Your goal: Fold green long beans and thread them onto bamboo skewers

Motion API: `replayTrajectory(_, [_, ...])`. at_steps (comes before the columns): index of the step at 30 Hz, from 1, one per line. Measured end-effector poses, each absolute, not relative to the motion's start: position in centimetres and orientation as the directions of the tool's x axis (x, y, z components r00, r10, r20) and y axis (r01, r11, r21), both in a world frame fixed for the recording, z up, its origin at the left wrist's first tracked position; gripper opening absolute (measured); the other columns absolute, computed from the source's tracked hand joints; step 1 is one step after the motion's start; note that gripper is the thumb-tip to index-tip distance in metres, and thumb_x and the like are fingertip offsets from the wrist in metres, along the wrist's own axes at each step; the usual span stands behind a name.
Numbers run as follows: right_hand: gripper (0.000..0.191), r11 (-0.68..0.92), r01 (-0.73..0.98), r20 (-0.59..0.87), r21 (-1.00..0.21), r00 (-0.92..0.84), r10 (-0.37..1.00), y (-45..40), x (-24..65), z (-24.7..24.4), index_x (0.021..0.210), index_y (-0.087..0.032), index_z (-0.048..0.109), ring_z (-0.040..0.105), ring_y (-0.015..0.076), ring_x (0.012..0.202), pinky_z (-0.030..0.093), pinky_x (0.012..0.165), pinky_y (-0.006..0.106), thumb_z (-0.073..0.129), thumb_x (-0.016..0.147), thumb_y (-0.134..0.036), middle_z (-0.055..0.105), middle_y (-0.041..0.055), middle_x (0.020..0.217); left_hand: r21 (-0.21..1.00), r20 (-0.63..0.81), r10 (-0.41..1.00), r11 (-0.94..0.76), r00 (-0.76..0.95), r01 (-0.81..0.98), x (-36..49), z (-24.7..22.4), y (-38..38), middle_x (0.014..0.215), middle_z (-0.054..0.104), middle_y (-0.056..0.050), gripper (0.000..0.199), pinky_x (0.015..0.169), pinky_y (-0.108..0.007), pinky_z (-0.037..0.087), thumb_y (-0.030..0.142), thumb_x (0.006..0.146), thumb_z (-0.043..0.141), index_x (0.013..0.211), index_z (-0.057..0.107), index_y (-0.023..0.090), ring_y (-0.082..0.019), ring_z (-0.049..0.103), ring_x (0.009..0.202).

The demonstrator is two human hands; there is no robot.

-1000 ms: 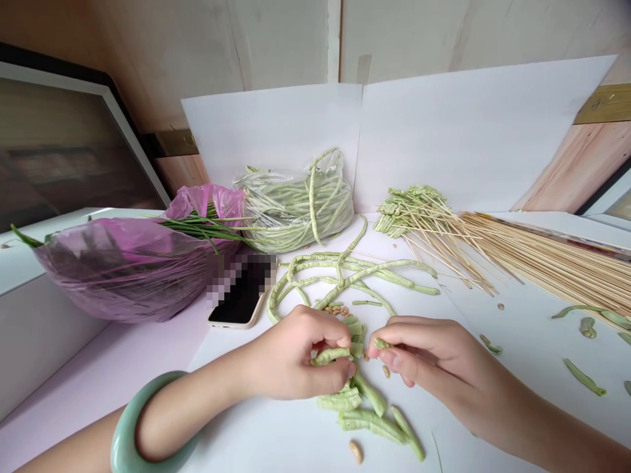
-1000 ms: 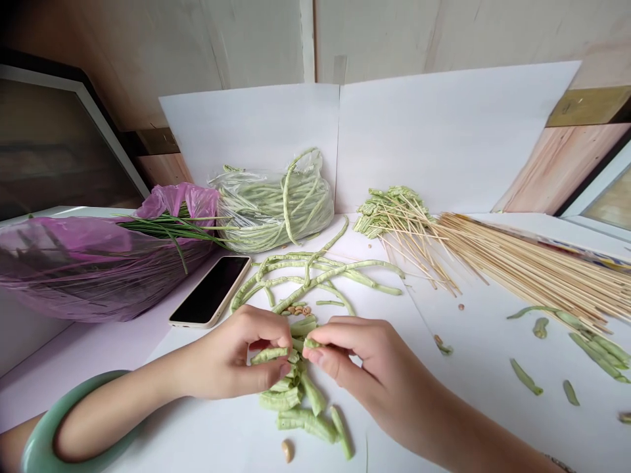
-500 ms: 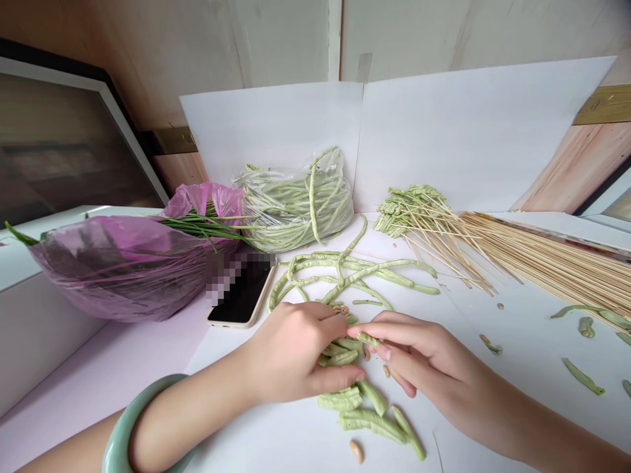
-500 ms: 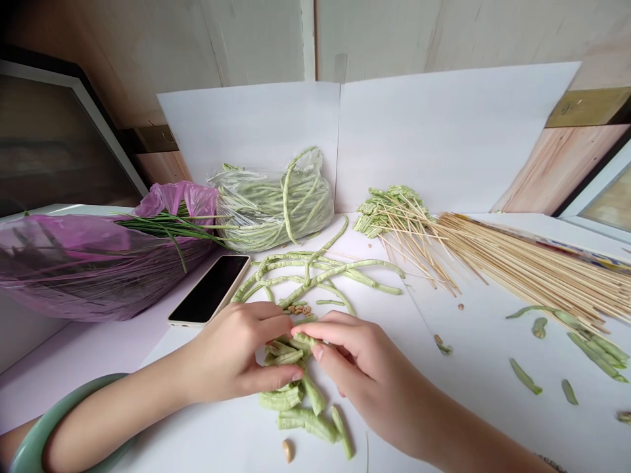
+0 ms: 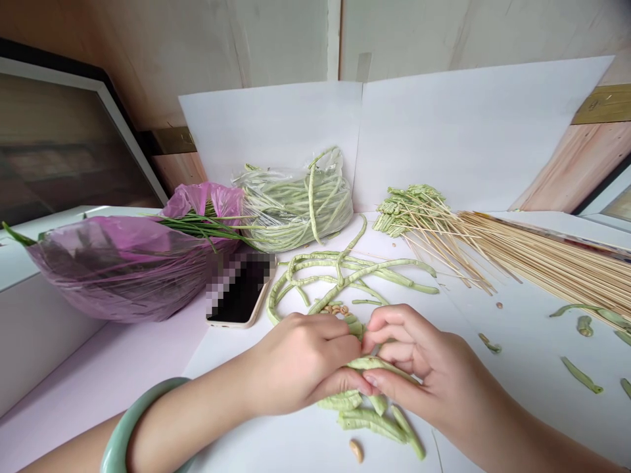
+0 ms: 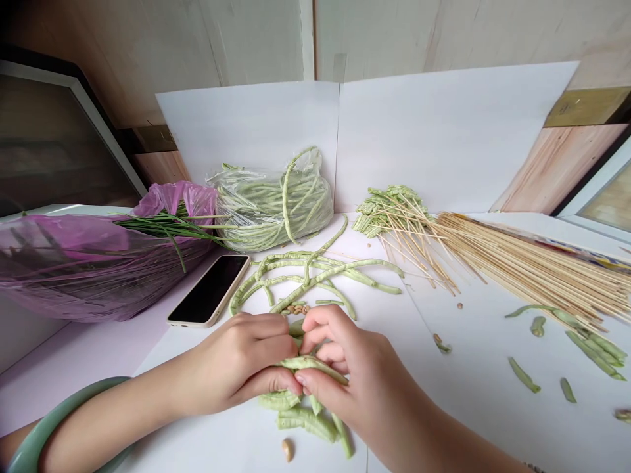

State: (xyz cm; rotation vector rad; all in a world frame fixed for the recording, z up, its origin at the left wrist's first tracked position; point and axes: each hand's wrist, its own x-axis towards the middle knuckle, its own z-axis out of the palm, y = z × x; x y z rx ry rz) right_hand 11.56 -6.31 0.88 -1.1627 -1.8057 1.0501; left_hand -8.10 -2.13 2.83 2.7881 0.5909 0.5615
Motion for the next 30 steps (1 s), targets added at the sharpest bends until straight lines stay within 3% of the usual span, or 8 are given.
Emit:
replayTrajectory(7, [0.015, 0.36, 0.463, 0.207, -0.81, -0.349, 0.914, -6.1, 11.9, 1.7, 0.09, -0.024, 0.059, 0.066, 0.0139, 0.069, 0.055, 0.063, 0.021, 0.056, 0.079, -0.015, 0.066, -0.0022, 0.075, 0.259, 0.365, 0.394, -0.913, 0.843, 0.315, -8.1, 3.0, -2.3, 0.069, 0.049, -0.002, 0.044, 0.055, -0.024, 0.035, 0.041, 0.099, 0.029, 0.072, 0.052, 0.016, -0.013, 0.044, 0.06])
replayTrajectory(11, [0.023, 0.396, 0.49, 0.257, -0.776, -0.327, 0.909, -6.2, 12.0, 2.0, 0.095, -0.027, 0.059, 0.07, 0.0133, 0.075, 0.056, 0.067, 0.019, 0.057, 0.078, -0.012, 0.071, -0.0045, 0.08, 0.246, 0.413, 0.403, -0.913, 0.817, 0.326, -8.1, 2.9, -2.2, 0.069, 0.05, -0.002, 0.04, 0.056, -0.024, 0.036, 0.041, 0.098, 0.034, 0.073, 0.053, 0.016, -0.013, 0.045, 0.061])
replayTrajectory(16, [0.028, 0.423, 0.506, 0.35, -0.752, -0.238, 0.906, -6.3, 12.0, 1.6, 0.09, -0.029, 0.058, 0.07, 0.0108, 0.069, 0.053, 0.059, 0.015, 0.058, 0.072, -0.008, 0.072, -0.0091, 0.075, 0.288, 0.441, 0.422, -0.902, 0.792, 0.321, -8.1, 2.7, -2.3, 0.068, 0.051, -0.001, 0.038, 0.056, -0.023, 0.036, 0.045, 0.096, 0.04, 0.08, 0.057, 0.015, -0.013, 0.047, 0.061])
replayTrajectory(22, [0.028, 0.443, 0.516, 0.378, -0.733, -0.233, 0.896, -6.5, 11.8, 1.5, 0.084, -0.028, 0.057, 0.069, 0.0102, 0.064, 0.05, 0.059, 0.014, 0.059, 0.068, -0.005, 0.07, -0.0108, 0.068, 0.294, 0.415, 0.365, -0.92, 0.833, 0.257, -8.0, 2.3, -2.4, 0.071, 0.052, -0.004, 0.042, 0.059, -0.025, 0.038, 0.044, 0.098, 0.03, 0.078, 0.053, 0.016, -0.015, 0.046, 0.062])
replayTrajectory(26, [0.022, 0.474, 0.571, 0.315, -0.671, -0.359, 0.878, -6.8, 11.9, 1.6, 0.08, -0.025, 0.053, 0.062, 0.0078, 0.058, 0.045, 0.055, 0.013, 0.06, 0.073, -0.006, 0.065, -0.01, 0.065, 0.314, 0.356, 0.308, -0.929, 0.882, 0.198, -8.0, 2.8, -2.4, 0.074, 0.053, -0.005, 0.035, 0.065, -0.027, 0.041, 0.032, 0.099, 0.032, 0.076, 0.053, 0.015, -0.016, 0.046, 0.067])
replayTrajectory(30, [0.019, 0.531, 0.588, 0.173, -0.61, -0.555, 0.814, -6.9, 12.6, 2.0, 0.073, -0.022, 0.044, 0.047, 0.0065, 0.053, 0.036, 0.049, 0.014, 0.054, 0.08, -0.007, 0.05, -0.0081, 0.061, 0.433, 0.231, 0.227, -0.895, 0.946, 0.109, -8.0, 3.7, -2.6, 0.074, 0.055, -0.006, 0.025, 0.066, -0.025, 0.043, 0.023, 0.096, 0.04, 0.075, 0.052, 0.016, -0.016, 0.049, 0.069])
